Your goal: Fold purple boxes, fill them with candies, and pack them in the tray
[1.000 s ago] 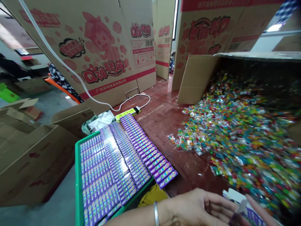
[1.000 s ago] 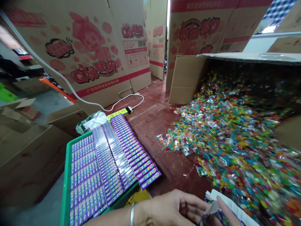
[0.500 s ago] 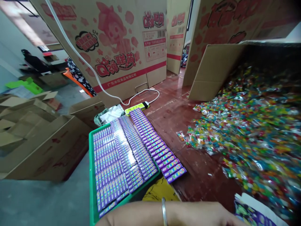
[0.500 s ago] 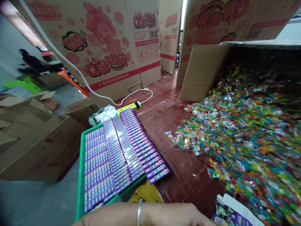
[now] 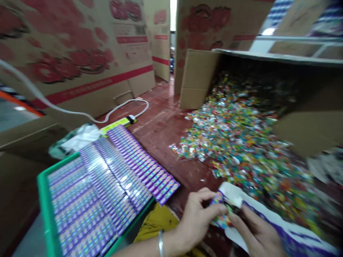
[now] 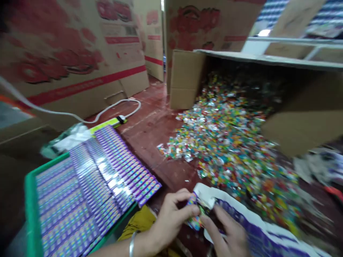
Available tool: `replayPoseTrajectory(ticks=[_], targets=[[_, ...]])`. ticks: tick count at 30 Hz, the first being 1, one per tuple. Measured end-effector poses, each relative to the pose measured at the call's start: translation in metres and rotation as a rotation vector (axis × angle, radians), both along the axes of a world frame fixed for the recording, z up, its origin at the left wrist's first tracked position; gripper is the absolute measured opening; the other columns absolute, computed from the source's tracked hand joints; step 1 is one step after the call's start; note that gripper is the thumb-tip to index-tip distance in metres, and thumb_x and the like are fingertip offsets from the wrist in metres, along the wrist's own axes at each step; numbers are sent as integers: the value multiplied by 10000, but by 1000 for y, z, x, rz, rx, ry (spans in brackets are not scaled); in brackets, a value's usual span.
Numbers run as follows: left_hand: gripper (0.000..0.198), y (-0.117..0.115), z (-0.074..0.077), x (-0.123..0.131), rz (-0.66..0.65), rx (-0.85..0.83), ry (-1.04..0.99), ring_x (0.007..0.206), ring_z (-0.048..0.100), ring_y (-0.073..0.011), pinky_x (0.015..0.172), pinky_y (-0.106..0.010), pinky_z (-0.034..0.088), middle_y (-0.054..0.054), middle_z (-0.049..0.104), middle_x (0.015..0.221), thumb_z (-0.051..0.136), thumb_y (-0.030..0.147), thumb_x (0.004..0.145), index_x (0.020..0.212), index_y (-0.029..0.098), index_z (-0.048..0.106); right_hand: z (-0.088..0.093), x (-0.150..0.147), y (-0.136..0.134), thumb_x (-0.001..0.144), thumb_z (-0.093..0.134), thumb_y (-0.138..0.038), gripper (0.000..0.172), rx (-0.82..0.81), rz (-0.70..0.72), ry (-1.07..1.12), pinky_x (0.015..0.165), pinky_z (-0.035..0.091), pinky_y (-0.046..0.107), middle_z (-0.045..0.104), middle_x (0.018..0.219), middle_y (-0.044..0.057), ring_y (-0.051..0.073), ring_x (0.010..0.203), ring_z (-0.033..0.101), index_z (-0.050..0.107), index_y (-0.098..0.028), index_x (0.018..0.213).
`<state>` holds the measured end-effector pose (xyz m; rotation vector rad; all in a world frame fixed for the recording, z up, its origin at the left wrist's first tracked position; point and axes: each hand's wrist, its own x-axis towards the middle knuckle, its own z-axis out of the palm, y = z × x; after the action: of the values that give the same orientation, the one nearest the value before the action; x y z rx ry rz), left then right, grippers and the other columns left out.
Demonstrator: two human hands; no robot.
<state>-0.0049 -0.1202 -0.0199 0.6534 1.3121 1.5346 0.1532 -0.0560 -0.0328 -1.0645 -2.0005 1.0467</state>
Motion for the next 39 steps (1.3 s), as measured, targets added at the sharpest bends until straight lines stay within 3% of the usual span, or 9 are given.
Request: replayPoseTrajectory(ticks=[4,8,12,20,24,26,29,32,39], targets=[[162,5,-14,5,81,-9,-36,703,558,-130,677,-217,464,1,630,741,776,223,761,897,142,740,-3,-14,0,886,630,-467,352,-167,-92,6,503,471,228,587,583,-2,150,536,542,655,-185,676],[522,4,-27,8,125,7,-46,738,609,-130,684,-223,506,-14,658,930,777,199,766,1256,221,597,-19,-21,4,874,671,-382,332,-126,-187,185,594,527,247,620,684,-8,155,598,591,677,-177,1136],[514,0,-24,3,-49,21,10,902,649,-176,805,-261,522,-49,676,1052,691,240,863,1357,240,549,-28,-19,5,882,663,-325,408,-39,-156,199,623,540,245,654,773,0,143,621,610,635,-212,1273],[242,0,-3,-7,-272,89,56,995,628,-199,910,-298,486,-51,671,1053,580,132,907,1135,197,629,-21,-10,10,916,611,-313,113,13,-77,127,737,537,281,688,862,35,195,781,666,669,-217,918],[243,-2,-4,-6,-212,85,263,1062,595,-208,971,-308,441,-56,647,1090,555,74,891,1067,197,668,-22,-7,11,922,608,-283,122,30,-5,78,897,491,341,671,1021,65,241,1002,639,644,-222,822],[249,-3,-9,-5,-175,70,187,1028,605,-199,932,-304,461,-48,643,1078,566,75,882,1080,209,634,-24,-8,11,916,623,-266,35,-2,-28,139,926,491,363,668,1082,70,245,1043,639,635,-236,928],[259,-3,-18,-2,-108,64,16,966,616,-181,855,-285,490,-30,625,1025,593,90,869,1092,219,570,-25,-11,14,912,632,-232,179,-17,-53,233,885,520,364,681,1005,52,220,950,667,596,-257,1085],[271,-4,-23,-3,-65,65,-42,927,616,-166,825,-269,498,-24,607,994,628,111,855,1097,210,556,-19,-15,21,895,653,-224,48,30,96,214,870,507,361,671,930,49,222,931,647,656,-244,939],[256,-8,-25,-6,-88,22,94,1009,643,-196,917,-325,517,-46,662,1045,621,140,881,1117,221,566,0,-21,32,804,755,-324,173,-432,134,178,700,506,278,649,831,17,183,786,630,630,-204,814]])
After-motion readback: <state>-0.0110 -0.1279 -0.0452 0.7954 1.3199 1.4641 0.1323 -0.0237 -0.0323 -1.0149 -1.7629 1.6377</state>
